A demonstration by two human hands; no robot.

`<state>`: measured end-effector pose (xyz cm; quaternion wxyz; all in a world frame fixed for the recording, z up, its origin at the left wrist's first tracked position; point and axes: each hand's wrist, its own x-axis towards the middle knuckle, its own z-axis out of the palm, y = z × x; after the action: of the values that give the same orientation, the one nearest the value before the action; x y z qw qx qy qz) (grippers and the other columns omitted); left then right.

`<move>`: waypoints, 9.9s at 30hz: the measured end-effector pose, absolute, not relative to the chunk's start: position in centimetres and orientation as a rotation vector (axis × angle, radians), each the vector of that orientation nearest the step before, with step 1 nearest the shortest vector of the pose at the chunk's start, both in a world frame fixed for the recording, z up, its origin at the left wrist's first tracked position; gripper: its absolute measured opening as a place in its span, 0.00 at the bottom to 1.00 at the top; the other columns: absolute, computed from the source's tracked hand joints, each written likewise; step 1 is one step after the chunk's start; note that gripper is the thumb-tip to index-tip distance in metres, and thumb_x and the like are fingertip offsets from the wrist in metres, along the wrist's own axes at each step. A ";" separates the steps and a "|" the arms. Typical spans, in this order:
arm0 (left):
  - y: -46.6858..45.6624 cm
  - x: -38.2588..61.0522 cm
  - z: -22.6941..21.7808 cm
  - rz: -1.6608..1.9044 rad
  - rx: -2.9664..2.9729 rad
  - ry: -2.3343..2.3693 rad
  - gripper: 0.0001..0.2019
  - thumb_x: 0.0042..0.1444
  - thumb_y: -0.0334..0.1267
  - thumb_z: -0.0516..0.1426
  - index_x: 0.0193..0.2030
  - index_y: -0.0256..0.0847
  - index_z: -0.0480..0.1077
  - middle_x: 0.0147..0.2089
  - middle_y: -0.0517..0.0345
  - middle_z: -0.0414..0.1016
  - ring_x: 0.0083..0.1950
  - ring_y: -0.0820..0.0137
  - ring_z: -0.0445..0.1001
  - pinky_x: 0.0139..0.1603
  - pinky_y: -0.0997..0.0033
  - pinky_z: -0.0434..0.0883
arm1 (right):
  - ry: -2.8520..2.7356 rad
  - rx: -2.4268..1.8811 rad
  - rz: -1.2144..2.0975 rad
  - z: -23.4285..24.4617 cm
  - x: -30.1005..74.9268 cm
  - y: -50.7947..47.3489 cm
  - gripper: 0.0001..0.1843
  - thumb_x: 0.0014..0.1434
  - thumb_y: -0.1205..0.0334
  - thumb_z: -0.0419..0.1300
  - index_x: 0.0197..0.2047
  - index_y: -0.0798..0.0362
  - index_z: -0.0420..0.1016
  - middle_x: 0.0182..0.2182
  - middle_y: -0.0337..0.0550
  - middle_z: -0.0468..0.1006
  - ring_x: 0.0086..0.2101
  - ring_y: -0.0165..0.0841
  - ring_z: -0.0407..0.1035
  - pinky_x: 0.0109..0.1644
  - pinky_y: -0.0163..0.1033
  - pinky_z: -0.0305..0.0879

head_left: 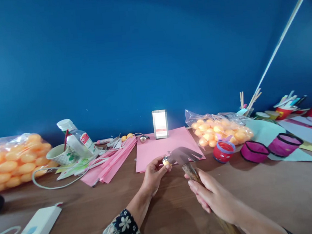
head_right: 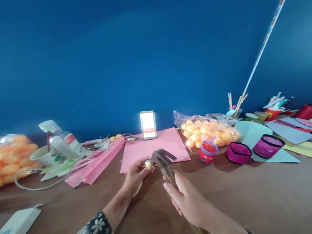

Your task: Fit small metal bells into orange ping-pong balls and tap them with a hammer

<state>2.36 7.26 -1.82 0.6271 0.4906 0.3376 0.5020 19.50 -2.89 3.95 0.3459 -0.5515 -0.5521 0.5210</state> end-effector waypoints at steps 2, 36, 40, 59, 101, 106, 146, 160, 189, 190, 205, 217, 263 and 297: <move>7.2 2.3 -1.8 1.150 1.120 0.778 0.22 0.44 0.37 0.63 0.47 0.35 0.68 0.34 0.53 0.76 0.31 0.75 0.71 0.35 0.75 0.67 | -1.434 -1.437 1.346 3.8 19.5 -3.0 0.19 0.59 0.47 0.46 0.47 0.51 0.58 0.22 0.31 0.59 0.16 0.22 0.53 0.18 0.29 0.53; 7.2 2.3 -1.7 1.156 1.047 0.738 0.22 0.45 0.37 0.62 0.48 0.37 0.68 0.36 0.52 0.75 0.34 0.71 0.73 0.39 0.71 0.68 | -1.393 -1.411 1.321 3.3 18.8 -3.4 0.19 0.60 0.48 0.47 0.48 0.52 0.58 0.19 0.28 0.56 0.16 0.22 0.53 0.17 0.28 0.52; 7.2 2.3 -1.5 1.151 1.032 0.737 0.23 0.43 0.37 0.63 0.49 0.36 0.69 0.35 0.52 0.76 0.34 0.70 0.73 0.38 0.71 0.68 | -1.387 -1.404 1.340 3.6 18.9 -3.4 0.20 0.59 0.47 0.47 0.48 0.52 0.58 0.19 0.29 0.56 0.16 0.22 0.53 0.17 0.28 0.53; 7.1 2.4 -1.2 1.193 1.106 0.768 0.18 0.44 0.41 0.62 0.43 0.35 0.72 0.33 0.53 0.74 0.27 0.76 0.66 0.29 0.76 0.63 | -1.336 -1.327 1.360 3.8 18.7 -3.4 0.17 0.60 0.48 0.46 0.46 0.52 0.58 0.21 0.29 0.57 0.15 0.21 0.51 0.17 0.28 0.51; 7.1 2.4 -1.3 1.191 0.919 0.693 0.19 0.43 0.35 0.63 0.43 0.37 0.68 0.35 0.53 0.76 0.33 0.72 0.73 0.35 0.73 0.67 | -1.366 -1.362 1.352 3.1 18.6 -3.5 0.19 0.60 0.49 0.47 0.48 0.52 0.58 0.20 0.30 0.57 0.16 0.22 0.53 0.17 0.28 0.53; 7.1 2.5 -1.5 1.203 0.967 0.694 0.18 0.45 0.35 0.63 0.44 0.37 0.68 0.36 0.53 0.76 0.34 0.74 0.72 0.35 0.75 0.66 | -1.388 -1.342 1.346 3.3 18.8 -3.6 0.17 0.60 0.49 0.46 0.47 0.51 0.57 0.21 0.29 0.56 0.16 0.21 0.53 0.18 0.29 0.53; 6.9 2.2 -0.7 1.149 0.859 0.638 0.22 0.41 0.33 0.64 0.46 0.40 0.68 0.36 0.56 0.75 0.34 0.74 0.72 0.39 0.74 0.65 | -1.233 -1.265 1.451 4.3 18.7 -3.5 0.15 0.59 0.49 0.50 0.43 0.51 0.58 0.23 0.29 0.57 0.16 0.20 0.52 0.16 0.27 0.51; 7.1 2.0 -1.3 1.170 0.833 0.635 0.20 0.40 0.32 0.65 0.43 0.39 0.70 0.35 0.56 0.76 0.33 0.74 0.72 0.37 0.74 0.65 | -1.305 -1.299 1.416 4.0 18.2 -3.2 0.17 0.59 0.47 0.49 0.43 0.51 0.56 0.21 0.28 0.56 0.16 0.20 0.52 0.16 0.27 0.52; 7.1 2.2 -1.0 1.163 0.905 0.705 0.19 0.41 0.37 0.65 0.42 0.35 0.72 0.34 0.53 0.75 0.30 0.75 0.69 0.33 0.75 0.63 | -1.336 -1.289 1.362 3.6 18.3 -3.6 0.17 0.60 0.49 0.48 0.45 0.51 0.58 0.21 0.29 0.56 0.16 0.20 0.52 0.17 0.28 0.52; 7.1 2.2 -1.0 1.167 0.907 0.706 0.19 0.41 0.36 0.65 0.42 0.35 0.72 0.34 0.53 0.75 0.30 0.75 0.69 0.32 0.75 0.63 | -1.333 -1.282 1.365 3.6 18.3 -3.6 0.17 0.60 0.49 0.47 0.45 0.51 0.58 0.21 0.29 0.56 0.15 0.20 0.52 0.17 0.28 0.52; 6.9 2.2 -0.6 1.144 0.875 0.717 0.23 0.37 0.33 0.66 0.44 0.38 0.71 0.32 0.56 0.76 0.31 0.75 0.70 0.33 0.76 0.63 | -1.337 -1.315 1.359 3.6 18.3 -3.7 0.15 0.61 0.50 0.47 0.45 0.52 0.58 0.20 0.29 0.56 0.16 0.20 0.52 0.16 0.27 0.52; 7.1 2.3 -1.0 1.215 0.855 0.680 0.18 0.37 0.31 0.66 0.39 0.37 0.70 0.28 0.61 0.74 0.27 0.79 0.69 0.29 0.79 0.62 | -1.355 -1.308 1.362 3.4 18.5 -3.5 0.15 0.61 0.50 0.47 0.45 0.51 0.57 0.20 0.28 0.56 0.16 0.21 0.52 0.17 0.27 0.52; 6.9 2.4 -0.6 1.159 0.863 0.670 0.22 0.38 0.31 0.66 0.44 0.37 0.71 0.30 0.56 0.77 0.30 0.74 0.73 0.33 0.76 0.66 | -1.338 -1.303 1.384 3.4 18.3 -3.5 0.14 0.61 0.50 0.47 0.45 0.51 0.57 0.22 0.29 0.57 0.16 0.20 0.52 0.17 0.28 0.52; 7.3 2.2 -1.5 1.157 0.827 0.670 0.21 0.38 0.34 0.66 0.43 0.37 0.70 0.34 0.54 0.76 0.34 0.72 0.74 0.40 0.70 0.68 | -1.248 -1.247 1.440 3.4 18.7 -3.5 0.16 0.60 0.49 0.49 0.43 0.51 0.57 0.23 0.29 0.57 0.16 0.19 0.51 0.16 0.27 0.52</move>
<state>2.15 7.29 -1.52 0.7066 0.3723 0.3014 0.5208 18.65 -3.48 3.40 0.4190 -0.4973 -0.4975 0.5741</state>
